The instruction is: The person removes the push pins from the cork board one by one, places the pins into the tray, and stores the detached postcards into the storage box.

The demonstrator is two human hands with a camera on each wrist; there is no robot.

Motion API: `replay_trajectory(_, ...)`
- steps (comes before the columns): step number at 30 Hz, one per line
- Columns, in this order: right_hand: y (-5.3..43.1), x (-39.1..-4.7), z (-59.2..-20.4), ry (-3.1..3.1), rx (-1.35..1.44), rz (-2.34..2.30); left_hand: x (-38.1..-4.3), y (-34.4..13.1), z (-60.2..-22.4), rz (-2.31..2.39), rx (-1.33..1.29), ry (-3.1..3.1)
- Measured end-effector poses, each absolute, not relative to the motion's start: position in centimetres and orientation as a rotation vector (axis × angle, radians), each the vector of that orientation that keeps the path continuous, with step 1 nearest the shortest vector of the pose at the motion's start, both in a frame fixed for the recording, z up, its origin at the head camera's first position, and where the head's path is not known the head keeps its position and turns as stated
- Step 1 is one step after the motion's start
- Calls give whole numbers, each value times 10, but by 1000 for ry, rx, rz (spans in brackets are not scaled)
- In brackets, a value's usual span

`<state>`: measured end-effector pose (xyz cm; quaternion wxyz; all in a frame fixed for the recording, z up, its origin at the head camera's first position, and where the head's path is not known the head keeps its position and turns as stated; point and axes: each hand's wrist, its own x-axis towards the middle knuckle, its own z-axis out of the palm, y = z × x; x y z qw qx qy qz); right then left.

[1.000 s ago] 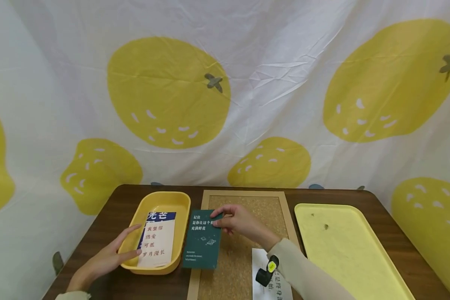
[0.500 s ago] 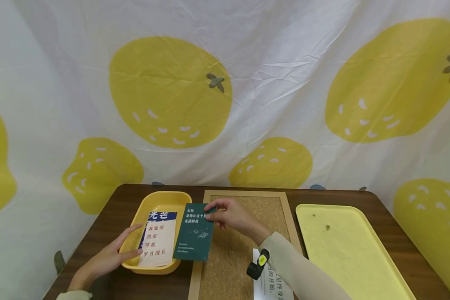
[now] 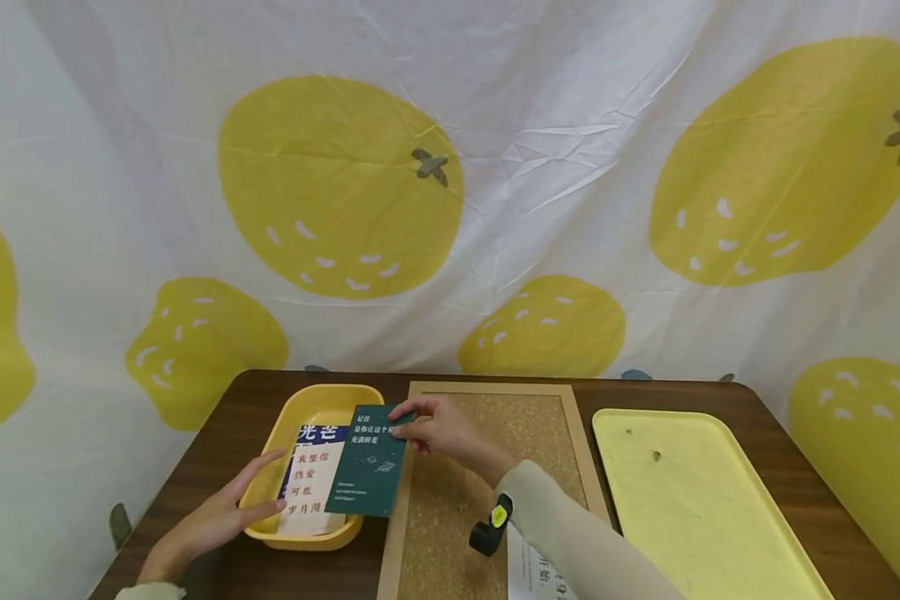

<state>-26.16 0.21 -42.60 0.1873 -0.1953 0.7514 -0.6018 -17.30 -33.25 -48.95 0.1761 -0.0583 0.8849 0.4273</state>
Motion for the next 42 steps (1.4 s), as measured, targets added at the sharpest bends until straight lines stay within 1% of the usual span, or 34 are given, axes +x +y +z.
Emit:
replay_trajectory(27, -42, -260, -439, 2127, -477, -1745, -172, -332, -488, 1234, -149, 2502)
replay_trajectory(42, -59, -256, -447, 2276, -565, -1567, -172, -334, -489, 1228, -141, 2505)
